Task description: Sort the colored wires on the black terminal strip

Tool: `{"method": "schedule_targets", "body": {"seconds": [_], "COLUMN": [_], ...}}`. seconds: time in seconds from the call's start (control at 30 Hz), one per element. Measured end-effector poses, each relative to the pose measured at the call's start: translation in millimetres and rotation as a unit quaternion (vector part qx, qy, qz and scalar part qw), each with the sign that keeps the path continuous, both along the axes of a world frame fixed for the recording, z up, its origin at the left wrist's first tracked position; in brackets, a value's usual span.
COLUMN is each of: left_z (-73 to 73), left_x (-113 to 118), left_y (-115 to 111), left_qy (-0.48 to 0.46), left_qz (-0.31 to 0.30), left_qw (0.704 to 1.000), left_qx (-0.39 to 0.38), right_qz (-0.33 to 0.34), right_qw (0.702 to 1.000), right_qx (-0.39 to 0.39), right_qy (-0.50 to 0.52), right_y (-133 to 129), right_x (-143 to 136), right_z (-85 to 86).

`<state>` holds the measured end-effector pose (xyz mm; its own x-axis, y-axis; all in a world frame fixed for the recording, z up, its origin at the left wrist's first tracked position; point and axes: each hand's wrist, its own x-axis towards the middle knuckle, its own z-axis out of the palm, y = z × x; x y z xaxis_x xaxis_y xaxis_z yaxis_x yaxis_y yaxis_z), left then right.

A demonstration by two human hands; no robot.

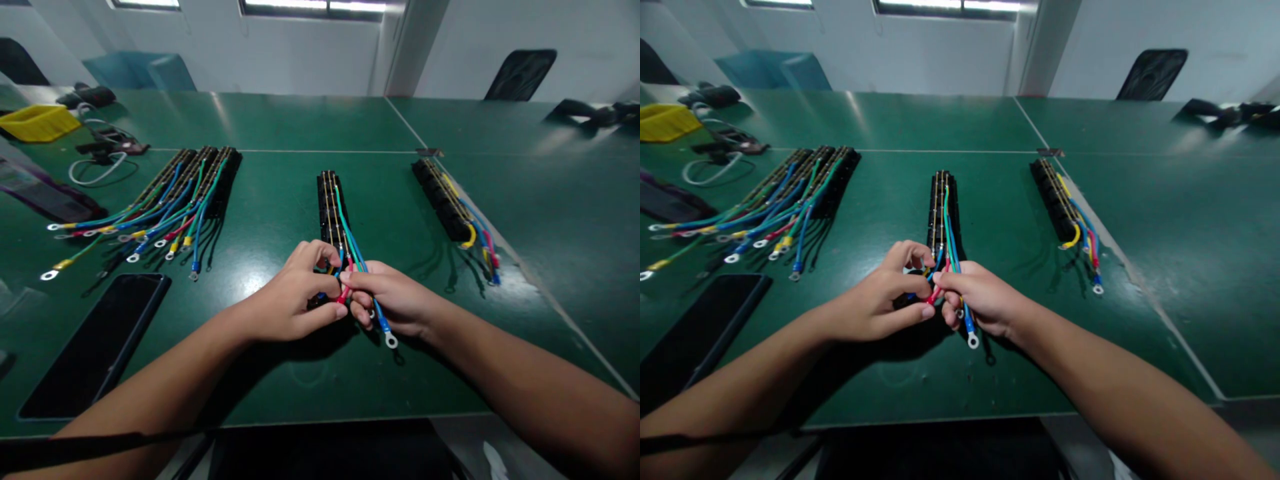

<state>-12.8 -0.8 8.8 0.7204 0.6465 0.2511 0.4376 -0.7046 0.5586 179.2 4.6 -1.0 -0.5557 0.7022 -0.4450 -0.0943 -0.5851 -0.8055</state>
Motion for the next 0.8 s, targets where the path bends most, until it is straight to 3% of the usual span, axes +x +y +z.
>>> {"method": "schedule_targets", "body": {"seconds": [0.33,0.6,0.8], "left_z": [2.4,-0.5,1.6], "left_x": [4.2,4.6,4.0], "left_y": [-1.0,-0.7,-1.0], "left_qy": [0.011,0.038,0.029], "left_qz": [0.022,0.064,0.063], "left_qw": [1.0,0.996,0.996], "left_qx": [0.01,0.048,0.057], "right_qz": [-0.046,-0.124,-0.111], "right_qw": [0.998,0.99,0.986], "right_qx": [0.029,0.057,0.103], "right_qy": [-0.032,-0.033,-0.068], "right_y": [-8.9,-14.2,-13.9], "right_x": [-8.0,-12.0,-10.7], "right_z": [0.0,-2.2,-5.5]}}
